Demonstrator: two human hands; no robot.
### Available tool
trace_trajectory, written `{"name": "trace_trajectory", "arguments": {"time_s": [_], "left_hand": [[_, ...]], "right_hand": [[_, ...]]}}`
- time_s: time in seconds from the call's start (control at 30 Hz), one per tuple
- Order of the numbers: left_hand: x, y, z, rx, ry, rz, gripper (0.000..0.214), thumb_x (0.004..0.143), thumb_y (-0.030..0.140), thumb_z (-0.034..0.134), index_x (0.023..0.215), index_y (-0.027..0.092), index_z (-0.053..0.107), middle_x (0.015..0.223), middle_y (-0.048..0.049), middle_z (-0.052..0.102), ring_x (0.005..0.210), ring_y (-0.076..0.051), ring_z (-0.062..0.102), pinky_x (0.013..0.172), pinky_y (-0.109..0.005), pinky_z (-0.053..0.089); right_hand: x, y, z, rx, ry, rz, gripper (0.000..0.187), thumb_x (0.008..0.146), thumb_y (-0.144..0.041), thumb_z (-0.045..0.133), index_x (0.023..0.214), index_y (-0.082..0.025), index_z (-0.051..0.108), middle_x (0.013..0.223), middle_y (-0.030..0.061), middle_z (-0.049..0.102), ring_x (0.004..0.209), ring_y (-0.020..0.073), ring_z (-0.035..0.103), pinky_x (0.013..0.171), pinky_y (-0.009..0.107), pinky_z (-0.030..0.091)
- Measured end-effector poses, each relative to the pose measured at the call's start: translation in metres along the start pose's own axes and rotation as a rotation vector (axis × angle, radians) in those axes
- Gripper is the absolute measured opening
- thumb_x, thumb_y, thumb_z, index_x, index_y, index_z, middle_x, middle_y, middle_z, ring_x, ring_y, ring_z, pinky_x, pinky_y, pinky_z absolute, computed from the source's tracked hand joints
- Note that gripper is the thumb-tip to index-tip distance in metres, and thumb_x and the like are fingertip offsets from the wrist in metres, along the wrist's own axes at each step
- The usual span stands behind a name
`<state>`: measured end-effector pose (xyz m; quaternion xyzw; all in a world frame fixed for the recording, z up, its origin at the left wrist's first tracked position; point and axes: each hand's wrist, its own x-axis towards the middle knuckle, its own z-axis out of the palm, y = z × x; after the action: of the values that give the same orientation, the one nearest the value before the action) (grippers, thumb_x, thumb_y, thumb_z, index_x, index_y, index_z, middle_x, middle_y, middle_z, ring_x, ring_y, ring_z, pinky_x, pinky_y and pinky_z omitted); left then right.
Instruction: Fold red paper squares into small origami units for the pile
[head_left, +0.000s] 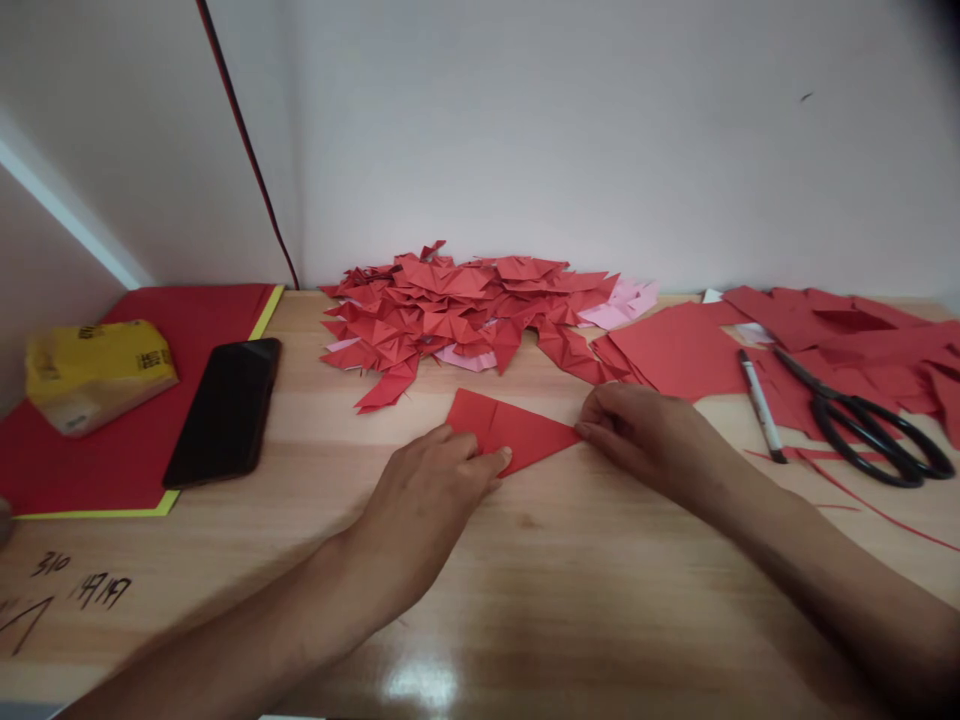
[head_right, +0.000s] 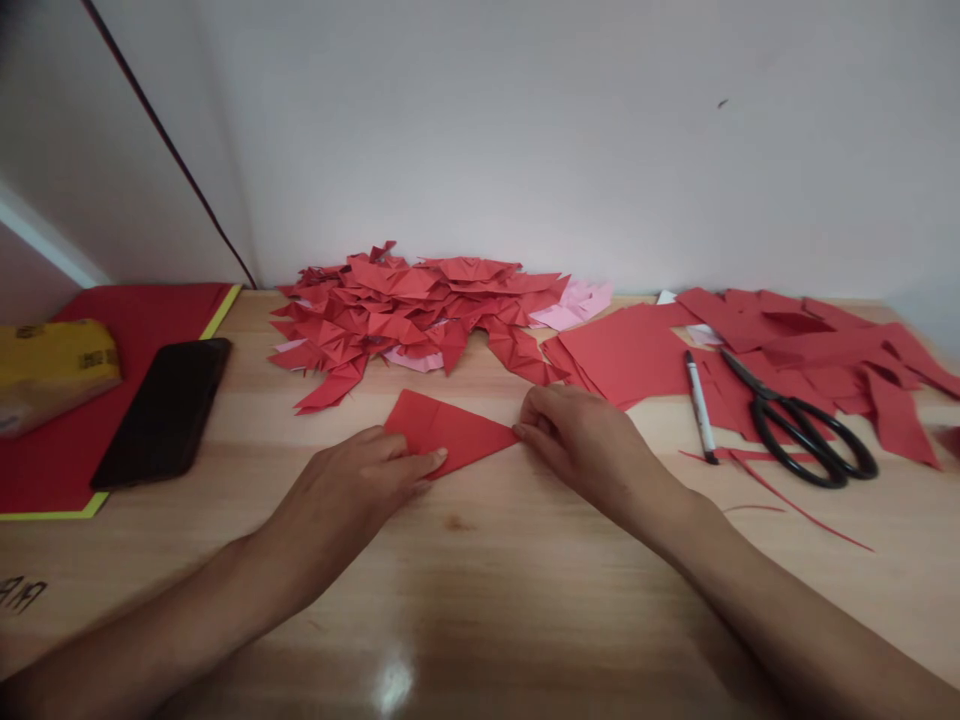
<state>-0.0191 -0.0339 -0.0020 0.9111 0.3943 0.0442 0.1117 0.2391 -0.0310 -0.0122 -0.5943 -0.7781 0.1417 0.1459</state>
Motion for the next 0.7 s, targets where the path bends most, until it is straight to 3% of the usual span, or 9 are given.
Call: {"name": "trace_trajectory", "arguments": {"time_s": [0.23, 0.33, 0.4, 0.5, 0.6, 0.7], "left_hand": [[-0.002, -0.001, 0.002, -0.009, 0.029, 0.002, 0.018, 0.096, 0.024, 0.05, 0.101, 0.023, 0.068, 0.073, -0.0006, 0.053, 0.071, -0.016, 0.049, 0.06, -0.028, 0.036], [-0.003, -0.001, 0.001, -0.009, 0.007, -0.004, 0.017, 0.095, 0.022, 0.051, 0.101, 0.024, 0.067, 0.075, -0.0003, 0.055, 0.073, -0.017, 0.051, 0.061, -0.028, 0.036], [-0.003, -0.001, 0.001, -0.015, 0.008, -0.003, 0.016, 0.094, 0.022, 0.052, 0.1, 0.025, 0.067, 0.077, 0.0, 0.056, 0.074, -0.017, 0.052, 0.061, -0.028, 0.036], [-0.003, -0.001, 0.002, -0.017, 0.028, 0.009, 0.015, 0.095, 0.023, 0.051, 0.092, 0.022, 0.066, 0.074, 0.0001, 0.056, 0.073, -0.017, 0.051, 0.061, -0.028, 0.036], [-0.003, -0.002, 0.004, -0.013, 0.023, 0.018, 0.018, 0.095, 0.024, 0.051, 0.085, 0.02, 0.066, 0.072, -0.0001, 0.056, 0.072, -0.017, 0.052, 0.062, -0.029, 0.038], [-0.002, -0.002, 0.004, 0.002, -0.004, 0.017, 0.018, 0.095, 0.024, 0.051, 0.086, 0.02, 0.066, 0.073, -0.0005, 0.057, 0.072, -0.018, 0.052, 0.062, -0.029, 0.039]], "right_hand": [[0.0, 0.003, -0.001, -0.092, 0.029, -0.099, 0.012, 0.089, -0.023, 0.05, 0.08, -0.02, 0.056, 0.075, 0.0018, 0.064, 0.064, 0.0154, 0.059, 0.055, 0.027, 0.042], [-0.008, -0.014, 0.004, -0.128, 0.198, -0.204, 0.014, 0.093, -0.023, 0.048, 0.094, -0.019, 0.062, 0.09, 0.0074, 0.068, 0.078, 0.0198, 0.064, 0.068, 0.033, 0.05], [-0.017, -0.032, 0.011, -0.112, 0.282, -0.347, 0.022, 0.095, -0.023, 0.047, 0.11, -0.016, 0.062, 0.107, 0.0118, 0.069, 0.099, 0.0223, 0.064, 0.085, 0.038, 0.052], [-0.031, -0.056, 0.026, -0.145, 0.209, -0.478, 0.032, 0.096, -0.024, 0.049, 0.124, -0.011, 0.058, 0.118, 0.012, 0.069, 0.104, 0.0206, 0.065, 0.092, 0.038, 0.052], [-0.04, -0.066, 0.039, -0.293, 0.191, -0.5, 0.037, 0.098, -0.019, 0.044, 0.129, -0.003, 0.056, 0.127, 0.0174, 0.065, 0.113, 0.0244, 0.064, 0.094, 0.043, 0.053], [-0.042, -0.068, 0.044, -0.375, 0.186, -0.493, 0.039, 0.098, -0.019, 0.042, 0.13, -0.002, 0.057, 0.13, 0.0189, 0.062, 0.118, 0.0279, 0.061, 0.095, 0.048, 0.052]]}}
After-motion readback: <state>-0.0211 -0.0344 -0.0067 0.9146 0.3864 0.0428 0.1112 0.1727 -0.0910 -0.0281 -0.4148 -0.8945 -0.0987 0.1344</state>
